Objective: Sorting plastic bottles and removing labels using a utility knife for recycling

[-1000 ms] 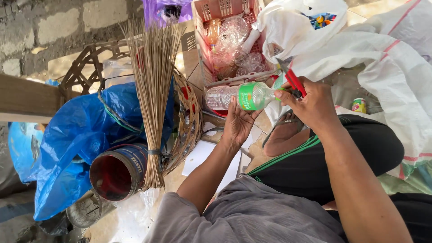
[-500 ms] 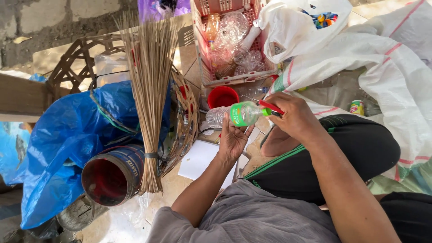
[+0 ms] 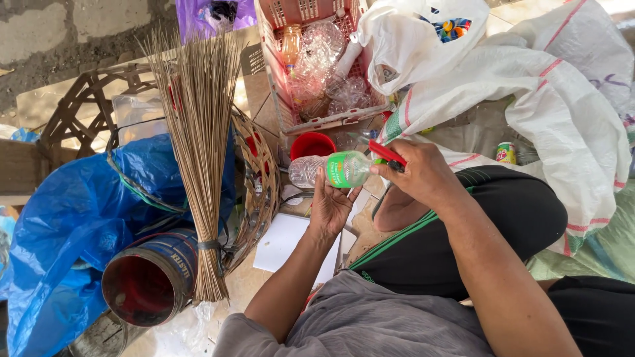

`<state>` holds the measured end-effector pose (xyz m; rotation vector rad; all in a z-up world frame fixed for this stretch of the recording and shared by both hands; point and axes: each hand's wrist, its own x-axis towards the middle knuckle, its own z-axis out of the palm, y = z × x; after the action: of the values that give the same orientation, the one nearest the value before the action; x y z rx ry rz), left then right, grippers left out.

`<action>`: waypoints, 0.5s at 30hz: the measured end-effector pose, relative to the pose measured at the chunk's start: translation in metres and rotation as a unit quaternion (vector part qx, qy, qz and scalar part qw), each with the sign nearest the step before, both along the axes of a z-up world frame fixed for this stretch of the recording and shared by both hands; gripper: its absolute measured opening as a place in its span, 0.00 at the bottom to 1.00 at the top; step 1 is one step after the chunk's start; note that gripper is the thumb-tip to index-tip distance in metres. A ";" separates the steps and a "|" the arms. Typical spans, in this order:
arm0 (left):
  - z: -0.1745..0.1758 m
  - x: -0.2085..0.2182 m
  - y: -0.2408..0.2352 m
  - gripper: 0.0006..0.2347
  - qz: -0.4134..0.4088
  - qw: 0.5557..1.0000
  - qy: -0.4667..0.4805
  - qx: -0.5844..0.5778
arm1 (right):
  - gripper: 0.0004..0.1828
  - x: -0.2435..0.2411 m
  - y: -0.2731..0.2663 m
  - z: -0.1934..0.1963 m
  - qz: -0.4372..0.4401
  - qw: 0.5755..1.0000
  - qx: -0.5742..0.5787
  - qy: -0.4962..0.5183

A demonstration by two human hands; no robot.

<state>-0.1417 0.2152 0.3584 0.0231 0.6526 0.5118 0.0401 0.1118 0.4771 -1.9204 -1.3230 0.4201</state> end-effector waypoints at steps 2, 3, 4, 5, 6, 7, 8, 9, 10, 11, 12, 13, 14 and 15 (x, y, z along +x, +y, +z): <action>-0.004 0.000 0.001 0.23 -0.001 1.000 0.004 -0.005 | 0.16 0.001 -0.001 -0.007 0.001 1.000 0.004 -0.002; -0.007 0.000 0.001 0.23 0.003 1.000 0.006 -0.014 | 0.16 0.002 -0.002 -0.011 0.001 1.000 0.007 -0.002; -0.011 0.000 0.001 0.22 0.007 1.000 0.009 -0.023 | 0.16 0.003 -0.002 -0.016 0.001 1.000 0.010 -0.003; -0.010 0.000 0.001 0.22 0.001 1.000 0.007 -0.022 | 0.16 0.002 -0.001 -0.011 -0.005 1.000 0.011 -0.004; -0.008 0.000 0.001 0.23 0.002 0.999 0.012 -0.030 | 0.15 0.002 0.001 -0.005 0.011 1.000 0.010 0.016; -0.006 0.003 0.005 0.23 0.000 0.999 0.015 -0.033 | 0.16 0.004 0.005 0.001 0.024 0.999 0.014 0.032; -0.016 0.005 0.007 0.23 -0.008 1.000 0.011 -0.027 | 0.16 0.006 0.006 -0.004 0.017 0.999 0.019 0.028; -0.026 0.003 0.006 0.23 -0.006 0.999 0.017 -0.039 | 0.16 0.006 0.004 -0.010 0.029 0.999 0.022 0.024; -0.036 0.000 0.005 0.23 -0.004 0.998 0.023 -0.050 | 0.17 0.005 0.003 -0.017 0.041 0.999 0.024 0.020; -0.041 0.000 0.005 0.23 -0.011 0.999 0.023 -0.047 | 0.17 0.002 0.005 -0.010 0.034 0.999 0.027 0.019; -0.046 0.000 0.006 0.24 -0.016 0.997 0.023 -0.065 | 0.16 -0.001 0.007 -0.004 0.043 0.999 0.023 0.016; -0.050 -0.001 0.006 0.24 -0.019 0.996 0.022 -0.084 | 0.15 -0.004 0.010 0.002 0.054 0.998 0.020 0.011; -0.052 -0.001 0.008 0.24 -0.023 0.996 0.022 -0.081 | 0.15 -0.003 0.010 -0.004 0.051 0.998 0.023 0.010; -0.054 -0.002 0.007 0.25 -0.023 0.996 0.024 -0.086 | 0.17 -0.002 0.009 -0.011 0.060 0.998 0.025 0.005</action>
<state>-0.1440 0.2223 0.3048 -0.1133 0.7391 0.4107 0.0384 0.1212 0.4662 -1.8015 -1.4342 0.4497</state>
